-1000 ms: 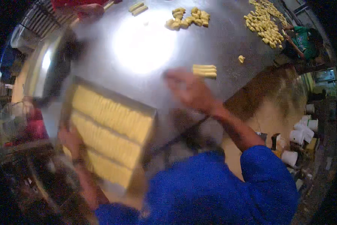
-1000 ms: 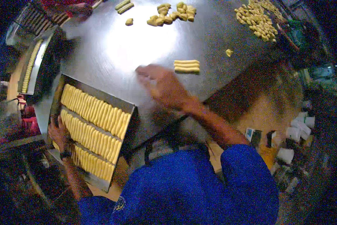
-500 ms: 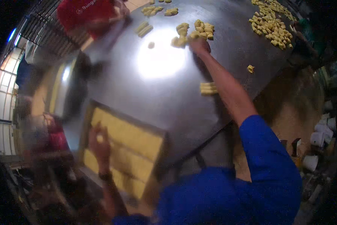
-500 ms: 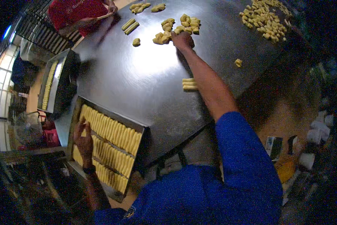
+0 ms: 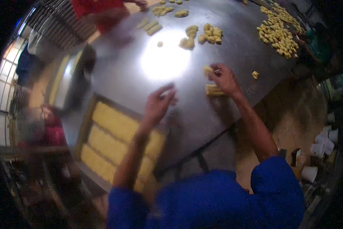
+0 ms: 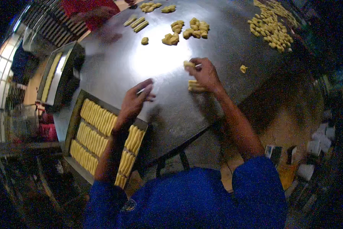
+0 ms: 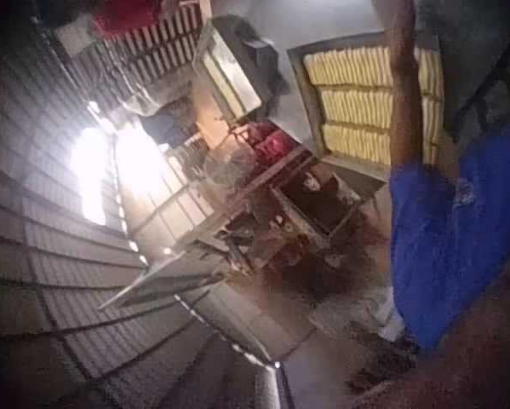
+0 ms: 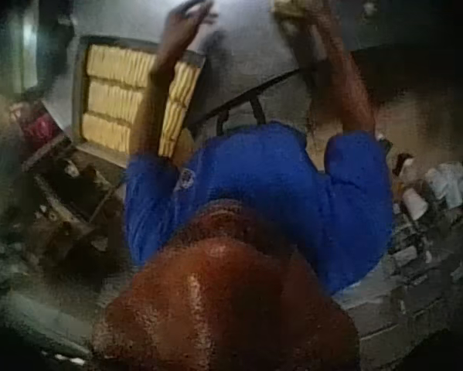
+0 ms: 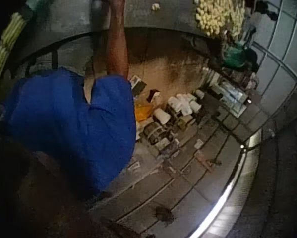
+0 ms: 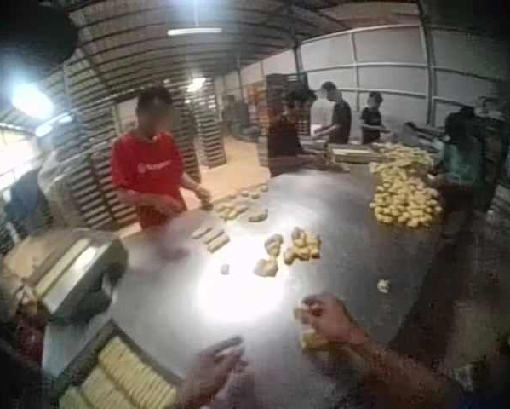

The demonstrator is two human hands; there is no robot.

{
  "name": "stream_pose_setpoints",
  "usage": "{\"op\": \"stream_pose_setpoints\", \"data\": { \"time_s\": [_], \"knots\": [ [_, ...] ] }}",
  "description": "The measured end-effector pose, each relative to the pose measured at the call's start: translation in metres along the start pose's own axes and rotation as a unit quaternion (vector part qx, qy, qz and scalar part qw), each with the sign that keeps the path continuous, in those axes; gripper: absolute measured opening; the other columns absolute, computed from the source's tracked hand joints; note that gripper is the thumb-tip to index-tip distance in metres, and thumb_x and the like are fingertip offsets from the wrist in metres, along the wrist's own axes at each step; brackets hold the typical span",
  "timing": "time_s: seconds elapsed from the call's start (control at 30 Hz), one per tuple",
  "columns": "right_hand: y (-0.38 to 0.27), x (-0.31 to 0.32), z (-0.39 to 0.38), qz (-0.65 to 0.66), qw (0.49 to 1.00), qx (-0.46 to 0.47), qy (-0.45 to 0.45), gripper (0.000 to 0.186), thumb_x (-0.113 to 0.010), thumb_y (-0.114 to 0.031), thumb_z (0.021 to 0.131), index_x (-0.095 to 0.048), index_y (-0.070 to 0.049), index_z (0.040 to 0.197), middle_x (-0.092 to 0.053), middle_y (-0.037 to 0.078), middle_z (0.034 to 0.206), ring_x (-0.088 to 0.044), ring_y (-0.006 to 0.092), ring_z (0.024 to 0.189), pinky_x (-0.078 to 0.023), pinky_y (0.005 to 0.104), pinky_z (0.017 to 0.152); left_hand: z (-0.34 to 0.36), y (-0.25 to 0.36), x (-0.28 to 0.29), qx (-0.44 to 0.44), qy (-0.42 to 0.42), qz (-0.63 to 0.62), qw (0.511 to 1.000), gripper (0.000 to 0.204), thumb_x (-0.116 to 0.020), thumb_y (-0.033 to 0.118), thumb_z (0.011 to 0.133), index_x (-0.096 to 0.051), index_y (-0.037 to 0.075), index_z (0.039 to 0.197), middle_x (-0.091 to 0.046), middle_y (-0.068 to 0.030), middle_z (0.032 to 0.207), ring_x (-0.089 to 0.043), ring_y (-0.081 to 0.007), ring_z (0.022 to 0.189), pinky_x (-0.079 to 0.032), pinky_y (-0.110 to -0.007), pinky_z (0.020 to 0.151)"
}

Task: Shaping dough into long strips and arranging them on a baking tray.

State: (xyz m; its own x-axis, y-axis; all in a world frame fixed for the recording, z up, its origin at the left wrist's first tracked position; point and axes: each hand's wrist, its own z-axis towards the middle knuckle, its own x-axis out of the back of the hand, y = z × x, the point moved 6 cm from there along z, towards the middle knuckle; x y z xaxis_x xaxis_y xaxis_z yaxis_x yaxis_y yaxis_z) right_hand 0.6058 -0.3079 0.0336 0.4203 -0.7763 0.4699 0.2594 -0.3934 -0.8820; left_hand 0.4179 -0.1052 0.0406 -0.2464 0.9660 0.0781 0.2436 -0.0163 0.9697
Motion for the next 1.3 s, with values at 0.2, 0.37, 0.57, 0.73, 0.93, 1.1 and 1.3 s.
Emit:
{"op": "stream_pose_setpoints", "data": {
  "time_s": [0.2, 0.37, 0.57, 0.73, 0.93, 1.1, 1.3],
  "knots": [
    [-0.098, -0.018, -0.077, 0.023, 0.979, 0.187, -0.08, 0.03, -0.069, -0.015, 0.092, -0.064, 0.002, 0.116, -0.067, 0.017, 0.105, -0.069, 0.0243, 0.099, -0.056, 0.0356, 0.083, 0.013, 0.011, -0.044, -0.051, -0.045, -0.151, 0.986, 0.043, -0.063, 0.033, 0.098, -0.064, -0.003, 0.122, -0.069, -0.0113, 0.106, -0.066, -0.0174, 0.089, -0.056, -0.031, 0.082],
    [-0.115, -0.037, -0.086, -0.039, 0.979, 0.169, -0.11, 0.028, -0.063, -0.02, 0.098, -0.064, 0.0, 0.117, -0.065, 0.01, 0.113, -0.066, 0.0192, 0.099, -0.055, 0.0325, 0.08, -0.017, 0.021, -0.029, -0.115, -0.033, -0.182, 0.976, 0.033, -0.064, 0.027, 0.098, -0.068, -0.004, 0.108, -0.072, -0.0101, 0.092, -0.067, -0.0146, 0.081, -0.055, -0.029, 0.074],
    [-0.102, -0.08, -0.09, 0.309, 0.898, -0.172, -0.261, 0.032, -0.062, -0.022, 0.099, -0.06, 0.004, 0.117, -0.066, 0.013, 0.106, -0.067, 0.0236, 0.097, -0.057, 0.035, 0.087, -0.038, 0.022, -0.006, -0.262, 0.024, -0.091, 0.96, 0.028, -0.071, 0.023, 0.094, -0.066, -0.002, 0.105, -0.07, -0.0087, 0.095, -0.066, -0.0145, 0.088, -0.056, -0.029, 0.079],
    [-0.111, -0.08, -0.079, 0.187, 0.932, -0.068, -0.304, 0.032, -0.067, -0.023, 0.095, -0.063, 0.003, 0.112, -0.066, 0.009, 0.1, -0.064, 0.0175, 0.093, -0.054, 0.0305, 0.084, -0.034, 0.025, 0.016, -0.226, 0.021, 0.02, 0.974, 0.052, -0.075, 0.033, 0.09, -0.06, -0.003, 0.124, -0.071, -0.0116, 0.101, -0.066, -0.0155, 0.089, -0.054, -0.03, 0.079],
    [-0.082, -0.063, -0.025, 0.034, 0.948, -0.017, -0.317, 0.038, -0.075, -0.027, 0.088, -0.064, 0.003, 0.109, -0.068, 0.01, 0.092, -0.064, 0.0154, 0.08, -0.052, 0.0302, 0.073, 0.015, 0.014, 0.014, -0.072, -0.099, 0.109, 0.986, 0.041, -0.07, 0.036, 0.092, -0.071, -0.003, 0.104, -0.071, -0.01, 0.085, -0.065, -0.0151, 0.074, -0.055, -0.029, 0.067],
    [-0.032, -0.1, 0.032, -0.15, 0.914, -0.016, -0.376, 0.046, -0.081, -0.037, 0.08, -0.068, 0.001, 0.102, -0.071, 0.015, 0.088, -0.066, 0.0195, 0.077, -0.053, 0.0345, 0.069, 0.076, -0.009, 0.007, -0.144, -0.058, 0.399, 0.904, 0.047, -0.074, 0.047, 0.082, -0.075, 0.001, 0.086, -0.071, -0.01, 0.073, -0.066, -0.021, 0.065, -0.052, -0.035, 0.064],
    [0.014, -0.081, 0.054, -0.391, 0.895, 0.027, -0.212, 0.069, -0.078, -0.072, 0.064, -0.067, -0.01, 0.093, -0.07, 0.011, 0.09, -0.068, 0.0283, 0.086, -0.053, 0.0401, 0.073, 0.107, -0.071, 0.034, 0.004, 0.002, 0.523, 0.852, 0.068, -0.075, 0.074, 0.065, -0.071, 0.006, 0.075, -0.068, -0.0105, 0.07, -0.065, -0.0235, 0.063, -0.052, -0.038, 0.062]
  ]
}}
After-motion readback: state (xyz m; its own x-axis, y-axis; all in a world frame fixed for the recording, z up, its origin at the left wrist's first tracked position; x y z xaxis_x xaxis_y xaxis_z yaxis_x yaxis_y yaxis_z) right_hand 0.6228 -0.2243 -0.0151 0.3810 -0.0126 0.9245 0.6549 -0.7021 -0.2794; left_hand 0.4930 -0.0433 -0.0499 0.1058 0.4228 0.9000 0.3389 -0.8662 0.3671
